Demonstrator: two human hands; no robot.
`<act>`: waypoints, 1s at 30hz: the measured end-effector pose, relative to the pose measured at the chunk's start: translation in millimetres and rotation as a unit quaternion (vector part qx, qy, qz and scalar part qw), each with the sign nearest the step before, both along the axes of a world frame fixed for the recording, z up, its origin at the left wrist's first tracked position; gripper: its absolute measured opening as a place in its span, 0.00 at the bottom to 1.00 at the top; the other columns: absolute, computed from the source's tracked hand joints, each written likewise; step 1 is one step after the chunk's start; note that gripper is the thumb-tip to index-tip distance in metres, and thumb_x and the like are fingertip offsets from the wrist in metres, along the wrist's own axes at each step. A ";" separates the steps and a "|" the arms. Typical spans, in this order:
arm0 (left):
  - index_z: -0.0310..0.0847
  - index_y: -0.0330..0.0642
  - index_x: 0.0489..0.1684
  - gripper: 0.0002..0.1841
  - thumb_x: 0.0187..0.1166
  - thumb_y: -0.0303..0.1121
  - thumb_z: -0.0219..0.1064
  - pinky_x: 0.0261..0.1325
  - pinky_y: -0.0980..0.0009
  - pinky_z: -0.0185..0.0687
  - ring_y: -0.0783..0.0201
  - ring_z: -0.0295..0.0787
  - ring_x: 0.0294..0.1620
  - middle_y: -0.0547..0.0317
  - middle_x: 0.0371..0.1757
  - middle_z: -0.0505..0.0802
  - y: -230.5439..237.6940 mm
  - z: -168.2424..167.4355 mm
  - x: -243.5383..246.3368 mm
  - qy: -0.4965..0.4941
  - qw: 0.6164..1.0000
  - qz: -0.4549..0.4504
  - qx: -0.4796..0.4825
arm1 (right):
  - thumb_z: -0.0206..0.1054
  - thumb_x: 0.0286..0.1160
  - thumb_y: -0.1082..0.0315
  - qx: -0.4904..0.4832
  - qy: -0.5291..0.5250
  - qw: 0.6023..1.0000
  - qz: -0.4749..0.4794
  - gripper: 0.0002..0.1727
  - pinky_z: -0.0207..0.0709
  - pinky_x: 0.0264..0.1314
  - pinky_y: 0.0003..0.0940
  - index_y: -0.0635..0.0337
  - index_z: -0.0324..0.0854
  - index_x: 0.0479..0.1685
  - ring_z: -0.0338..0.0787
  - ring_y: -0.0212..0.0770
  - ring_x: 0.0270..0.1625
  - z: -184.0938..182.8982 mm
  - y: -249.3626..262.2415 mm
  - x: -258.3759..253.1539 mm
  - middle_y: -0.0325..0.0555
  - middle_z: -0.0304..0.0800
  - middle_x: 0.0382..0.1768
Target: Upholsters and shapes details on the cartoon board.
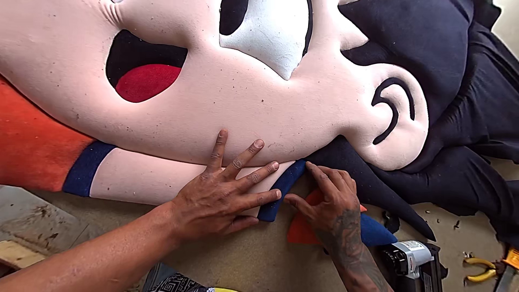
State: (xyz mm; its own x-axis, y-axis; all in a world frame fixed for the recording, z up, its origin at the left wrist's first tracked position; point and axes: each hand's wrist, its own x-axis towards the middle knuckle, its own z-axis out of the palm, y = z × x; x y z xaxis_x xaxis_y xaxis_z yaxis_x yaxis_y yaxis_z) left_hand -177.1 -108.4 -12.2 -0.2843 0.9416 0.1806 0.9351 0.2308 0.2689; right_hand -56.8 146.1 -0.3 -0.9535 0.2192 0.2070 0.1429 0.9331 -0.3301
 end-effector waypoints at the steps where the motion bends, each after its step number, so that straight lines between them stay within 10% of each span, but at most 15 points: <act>1: 0.68 0.86 0.85 0.31 0.78 0.68 0.55 0.81 0.11 0.18 0.33 0.27 0.97 0.65 0.98 0.53 0.1 0.0 -0.2 0.001 1.000 0.000 0.000 | 0.76 0.48 0.24 -0.001 0.004 1.000 0.003 0.45 0.77 0.59 0.45 0.47 0.92 0.62 0.86 0.43 0.58 -0.9 0.2 0.1 0.38 0.93 0.54; 20: 0.65 0.85 0.87 0.32 0.78 0.69 0.53 0.81 0.11 0.19 0.32 0.27 0.97 0.66 0.97 0.55 5.9 0.1 2.2 -0.012 1.000 0.004 -0.013 | 0.76 0.52 0.25 -0.027 0.006 0.998 0.057 0.42 0.79 0.60 0.45 0.48 0.92 0.60 0.87 0.43 0.57 -3.0 7.1 -2.8 0.39 0.93 0.51; 24: 0.66 0.86 0.85 0.31 0.80 0.68 0.55 0.82 0.14 0.18 0.39 0.31 0.98 0.66 0.96 0.61 4.2 9.8 8.3 -0.037 0.999 0.023 -0.032 | 0.73 0.56 0.25 -0.025 -0.020 0.995 0.097 0.46 0.80 0.59 0.58 0.54 0.89 0.65 0.89 0.58 0.56 4.8 12.2 0.1 0.54 0.94 0.52; 30: 0.65 0.59 0.89 0.45 0.70 0.68 0.67 0.86 0.19 0.29 0.47 0.43 0.98 0.62 0.93 0.68 2.0 13.6 7.4 -0.039 0.998 0.050 -0.012 | 0.79 0.61 0.45 -0.061 -0.098 0.969 0.218 0.37 0.68 0.79 0.61 0.51 0.83 0.73 0.77 0.66 0.76 31.9 -9.6 -7.4 0.63 0.84 0.69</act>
